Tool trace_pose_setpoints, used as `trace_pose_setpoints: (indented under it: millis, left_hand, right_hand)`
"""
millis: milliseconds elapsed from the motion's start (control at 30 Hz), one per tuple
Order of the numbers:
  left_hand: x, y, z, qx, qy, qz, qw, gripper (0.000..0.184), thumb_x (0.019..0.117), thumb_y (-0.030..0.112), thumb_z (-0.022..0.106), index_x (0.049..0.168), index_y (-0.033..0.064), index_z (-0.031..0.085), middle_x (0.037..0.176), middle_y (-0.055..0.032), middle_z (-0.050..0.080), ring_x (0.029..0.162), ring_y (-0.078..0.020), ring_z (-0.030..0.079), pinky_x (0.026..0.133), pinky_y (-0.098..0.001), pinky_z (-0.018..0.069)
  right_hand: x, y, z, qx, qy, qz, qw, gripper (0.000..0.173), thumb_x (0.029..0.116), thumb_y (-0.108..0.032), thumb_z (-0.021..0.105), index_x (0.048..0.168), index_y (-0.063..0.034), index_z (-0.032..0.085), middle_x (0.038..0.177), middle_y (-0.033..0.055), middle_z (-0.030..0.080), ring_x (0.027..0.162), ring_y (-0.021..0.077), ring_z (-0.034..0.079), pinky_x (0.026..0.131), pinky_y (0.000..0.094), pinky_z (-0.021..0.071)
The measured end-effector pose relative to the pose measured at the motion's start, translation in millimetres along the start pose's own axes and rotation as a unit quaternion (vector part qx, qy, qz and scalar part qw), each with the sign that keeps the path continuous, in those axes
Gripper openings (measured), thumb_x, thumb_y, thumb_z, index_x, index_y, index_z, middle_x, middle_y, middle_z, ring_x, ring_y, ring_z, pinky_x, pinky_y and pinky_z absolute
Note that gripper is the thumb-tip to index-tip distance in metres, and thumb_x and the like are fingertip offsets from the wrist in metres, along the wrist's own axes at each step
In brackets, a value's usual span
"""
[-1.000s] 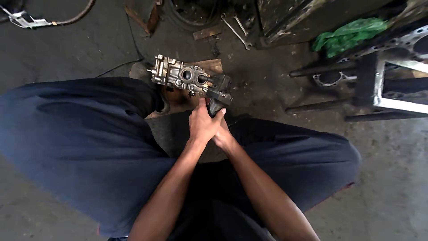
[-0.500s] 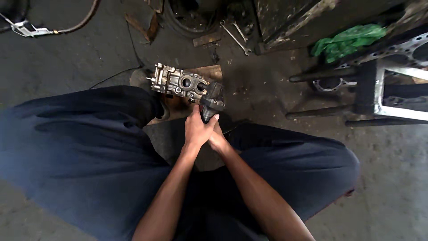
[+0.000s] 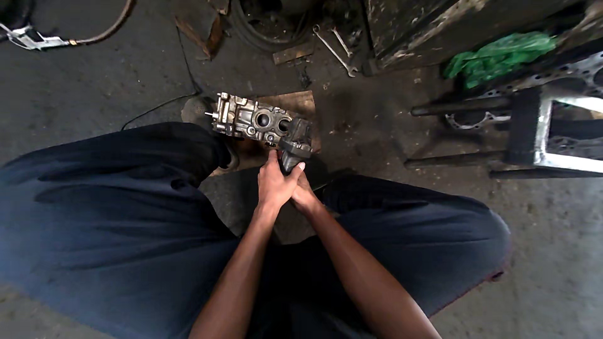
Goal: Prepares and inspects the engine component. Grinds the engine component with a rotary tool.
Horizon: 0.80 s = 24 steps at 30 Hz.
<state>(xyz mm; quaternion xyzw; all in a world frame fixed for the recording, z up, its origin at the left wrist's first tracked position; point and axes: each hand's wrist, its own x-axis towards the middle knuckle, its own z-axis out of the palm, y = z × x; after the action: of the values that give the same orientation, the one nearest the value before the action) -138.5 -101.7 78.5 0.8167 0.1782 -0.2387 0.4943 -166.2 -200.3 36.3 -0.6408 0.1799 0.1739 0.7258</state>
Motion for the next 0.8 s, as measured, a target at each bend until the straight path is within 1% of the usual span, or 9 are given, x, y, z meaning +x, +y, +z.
trace_pose_setpoints:
  millis: [100,200,333,400,500,567,700,800]
  left_hand:
    - [1.0,-1.8,1.1,-0.006,0.001,0.001,1.0,0.069,0.0892,0.048,0.077,0.14,0.0084,0.054,0.111,-0.0164,0.072,0.106,-0.0316,0.07,0.093,-0.0574,0.056]
    - [-0.6,-0.9,1.3,-0.009,0.001,-0.001,1.0,0.071,0.0893,0.048,0.078,0.142,0.0082,0.052,0.112,-0.0168,0.072,0.107,-0.0322,0.07,0.094,-0.0575,0.0555]
    - [-7.4,5.8,0.3,0.011,0.002,-0.001,1.0,0.069,0.089,0.051,0.076,0.14,0.0091,0.054,0.108,-0.0167,0.072,0.104,-0.0332,0.07,0.091,-0.0581,0.0559]
    - [-12.7,11.5,-0.7,0.023,-0.001,-0.002,1.0,0.07,0.0891,0.052,0.076,0.14,0.0093,0.054,0.108,-0.0169,0.071,0.105,-0.0338,0.07,0.091,-0.0588,0.0554]
    - [-20.4,17.4,-2.5,0.033,-0.005,0.011,0.999,0.068,0.0898,0.052,0.074,0.139,0.0099,0.056,0.108,-0.0158,0.072,0.105,-0.0332,0.07,0.09,-0.0587,0.0553]
    - [-24.7,20.2,-3.0,0.037,-0.005,0.024,0.999,0.065,0.09,0.053,0.074,0.136,0.0096,0.058,0.106,-0.0155,0.072,0.103,-0.0329,0.07,0.089,-0.0585,0.0558]
    - [-30.8,23.7,-2.3,0.038,-0.005,0.039,0.999,0.066,0.0899,0.052,0.074,0.137,0.0091,0.057,0.108,-0.0159,0.072,0.104,-0.0334,0.07,0.089,-0.0587,0.0558]
    - [-34.9,24.8,-3.1,0.035,-0.005,0.045,0.998,0.065,0.0905,0.053,0.073,0.136,0.0092,0.057,0.105,-0.0151,0.072,0.102,-0.0325,0.07,0.087,-0.0578,0.0563]
  right_hand:
    - [1.9,1.0,-1.7,-0.01,-0.01,-0.001,1.0,0.04,0.0932,-0.006,0.068,0.131,0.0015,0.057,0.113,0.0099,0.069,0.107,0.0104,0.066,0.097,0.0296,0.0556]
    - [0.5,0.8,-1.8,0.005,-0.012,0.002,1.0,0.039,0.0918,-0.006,0.07,0.129,0.0003,0.058,0.112,0.0097,0.07,0.105,0.0114,0.067,0.096,0.0307,0.0564]
    - [-6.9,-2.5,-3.3,0.039,-0.01,0.014,0.999,0.041,0.0918,-0.004,0.068,0.131,0.0001,0.055,0.112,0.0103,0.069,0.106,0.0127,0.067,0.096,0.0312,0.0561]
    - [-12.5,-7.3,-4.0,0.05,-0.001,0.024,0.998,0.04,0.0913,-0.002,0.067,0.13,0.0002,0.054,0.111,0.0094,0.068,0.105,0.0112,0.066,0.094,0.0296,0.0561]
    - [-20.8,-14.7,-4.6,0.078,0.009,0.039,0.996,0.037,0.0909,-0.002,0.066,0.126,-0.0007,0.055,0.106,0.0096,0.068,0.099,0.0125,0.067,0.09,0.0309,0.0573]
    - [-25.3,-18.2,-5.3,0.1,0.007,0.034,0.994,0.036,0.0896,-0.002,0.066,0.124,-0.002,0.057,0.102,0.0084,0.069,0.096,0.0126,0.068,0.088,0.0315,0.058]
    - [-34.6,-27.3,-7.7,0.089,0.002,0.025,0.996,0.027,0.0924,0.0,0.061,0.119,-0.0035,0.057,0.099,0.0056,0.067,0.093,0.01,0.066,0.087,0.0294,0.0561]
    - [-36.3,-28.6,-6.2,0.101,0.015,0.026,0.994,0.035,0.0901,0.001,0.065,0.123,-0.0028,0.057,0.101,0.0082,0.069,0.094,0.0129,0.068,0.087,0.0315,0.0585]
